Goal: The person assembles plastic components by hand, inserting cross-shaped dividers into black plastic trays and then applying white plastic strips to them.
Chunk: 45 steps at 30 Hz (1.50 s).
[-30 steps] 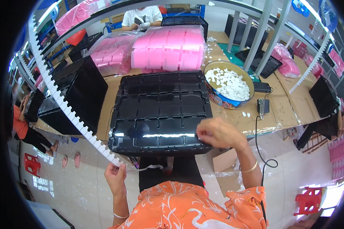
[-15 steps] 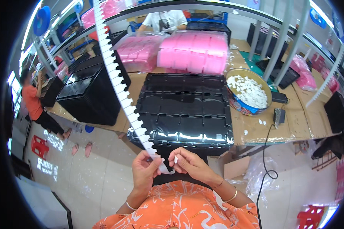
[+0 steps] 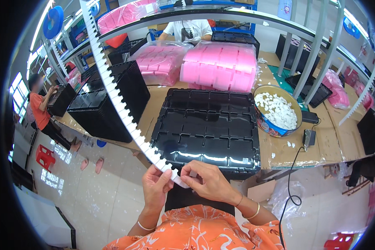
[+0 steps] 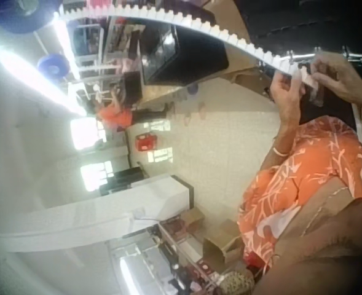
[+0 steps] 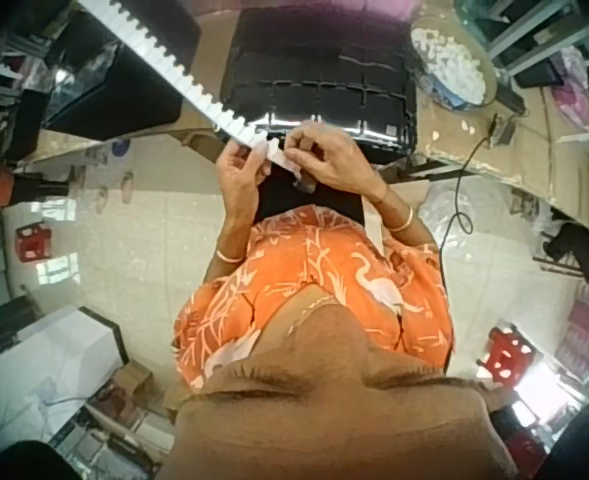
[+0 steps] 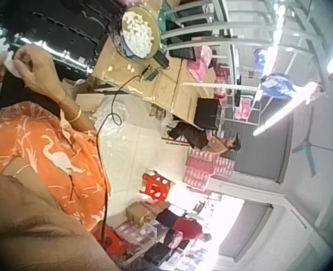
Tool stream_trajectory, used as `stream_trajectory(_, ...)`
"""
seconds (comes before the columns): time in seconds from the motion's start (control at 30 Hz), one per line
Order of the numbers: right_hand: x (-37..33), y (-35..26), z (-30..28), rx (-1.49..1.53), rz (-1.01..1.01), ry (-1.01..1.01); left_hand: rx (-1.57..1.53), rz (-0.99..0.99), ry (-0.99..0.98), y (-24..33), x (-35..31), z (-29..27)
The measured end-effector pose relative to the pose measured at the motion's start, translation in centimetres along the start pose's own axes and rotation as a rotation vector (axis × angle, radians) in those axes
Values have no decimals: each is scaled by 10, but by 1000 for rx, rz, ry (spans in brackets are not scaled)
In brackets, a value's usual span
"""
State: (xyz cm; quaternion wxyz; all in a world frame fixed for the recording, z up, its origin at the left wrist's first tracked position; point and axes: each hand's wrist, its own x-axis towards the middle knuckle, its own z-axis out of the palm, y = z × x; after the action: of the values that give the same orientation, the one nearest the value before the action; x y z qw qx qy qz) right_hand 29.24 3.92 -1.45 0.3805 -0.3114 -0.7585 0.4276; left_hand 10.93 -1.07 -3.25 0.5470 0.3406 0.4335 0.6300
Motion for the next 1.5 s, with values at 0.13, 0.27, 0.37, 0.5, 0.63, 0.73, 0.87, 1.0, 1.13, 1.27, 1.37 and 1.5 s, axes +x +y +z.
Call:
stream_trajectory(0.13, 31, -11, -43, -189, -86, 66, 4, 107, 129, 1, 21, -23)
stream_trajectory(0.27, 65, 5, -124, -375, -13, 225, 249, 251, 418, -16, 48, -92)
stream_trajectory(0.37, 95, 47, -178, -567, 14, 246, 500, 290, 519, -56, 68, -180)
stream_trajectory(0.5, 112, 94, -223, -766, 35, 221, 869, 411, 597, -89, 93, -238)
stream_trajectory(0.63, 128, 114, -233, -824, 122, 165, 911, 464, 676, -89, 110, -251)
stream_trajectory(0.73, 137, 132, -241, -905, 80, 122, 951, 416, 702, -75, 117, -237)
stream_trajectory(0.87, 145, 148, -236, -944, 35, 125, 953, 457, 727, -63, 124, -231)
stream_trajectory(1.0, 144, 160, -230, -948, -56, 195, 823, 500, 792, -49, 126, -206)
stream_trajectory(1.13, 144, 166, -233, -944, -41, 155, 831, 575, 841, -19, 124, -159)
stream_trajectory(1.27, 142, 160, -235, -897, -32, 153, 748, 621, 701, 4, 129, -110)
stream_trajectory(1.37, 128, 158, -243, -797, -25, 212, 750, 632, 553, 4, 142, -99)
stream_trajectory(1.5, 120, 151, -250, -619, 10, 307, 704, 653, 497, 8, 152, -98)
